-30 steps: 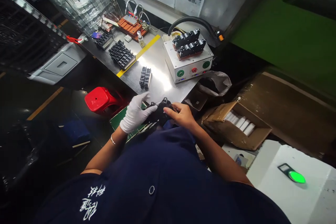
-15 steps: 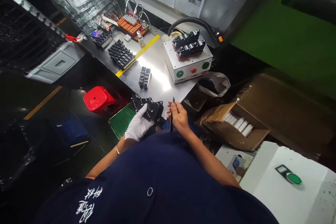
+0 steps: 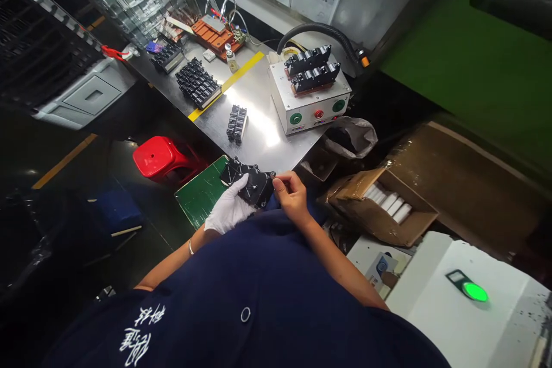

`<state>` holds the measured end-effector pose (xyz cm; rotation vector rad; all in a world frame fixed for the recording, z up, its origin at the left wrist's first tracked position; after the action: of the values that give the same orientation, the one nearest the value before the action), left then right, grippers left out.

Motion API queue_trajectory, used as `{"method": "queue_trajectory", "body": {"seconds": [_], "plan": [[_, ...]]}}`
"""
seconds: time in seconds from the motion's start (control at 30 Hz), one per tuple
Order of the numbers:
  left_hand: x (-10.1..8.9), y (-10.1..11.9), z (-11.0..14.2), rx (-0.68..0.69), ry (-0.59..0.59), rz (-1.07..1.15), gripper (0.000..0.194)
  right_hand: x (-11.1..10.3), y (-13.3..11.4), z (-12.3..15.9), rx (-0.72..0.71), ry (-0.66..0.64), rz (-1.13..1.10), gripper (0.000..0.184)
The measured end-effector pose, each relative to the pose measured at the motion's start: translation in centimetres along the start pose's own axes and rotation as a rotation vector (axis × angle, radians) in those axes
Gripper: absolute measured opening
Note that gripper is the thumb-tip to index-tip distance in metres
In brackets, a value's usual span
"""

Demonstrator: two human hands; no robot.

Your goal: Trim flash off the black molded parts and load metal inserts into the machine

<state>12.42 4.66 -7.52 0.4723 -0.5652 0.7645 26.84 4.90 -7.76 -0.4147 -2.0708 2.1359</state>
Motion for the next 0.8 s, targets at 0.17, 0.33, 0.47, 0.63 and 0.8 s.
{"method": "queue_trajectory", "body": {"seconds": [0.17,0.33,0.47,0.63,0.8], "plan": [[-0.3,0.0,1.0,-0.034,-0.030,-0.158,0.018,-1.9,1.8,-1.8,0.090,0.120,-0.017,0.046],[-0.6,0.4,1.2,0.006,-0.020,-0.186,0.019,-1.9,-0.3,-1.1,0.001,-0.044,-0.065,0.035],[-0.5,0.3,0.4,0.003,-0.031,-0.151,0.020,-1.1,-2.8,0.0,-0.072,-0.101,-0.086,0.029],[-0.5,0.1,0.4,0.013,-0.040,-0.140,0.018,-0.8,-2.8,-0.5,-0.082,-0.089,-0.034,0.034],[0.0,0.4,1.6,-0.010,-0.143,-0.361,0.021,-1.6,-1.5,-1.1,0.057,-0.104,0.057,0.046]]}}
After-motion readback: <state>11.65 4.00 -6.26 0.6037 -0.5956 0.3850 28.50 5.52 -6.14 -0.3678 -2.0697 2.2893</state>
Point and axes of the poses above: each hand's wrist, its own z-axis away from the middle knuckle, its own x-axis out of the palm, y = z × x, the point moved 6 cm from there along -z, towards the middle knuckle, and after that the axes turned 5 degrees about x, right-handed, at the moved point
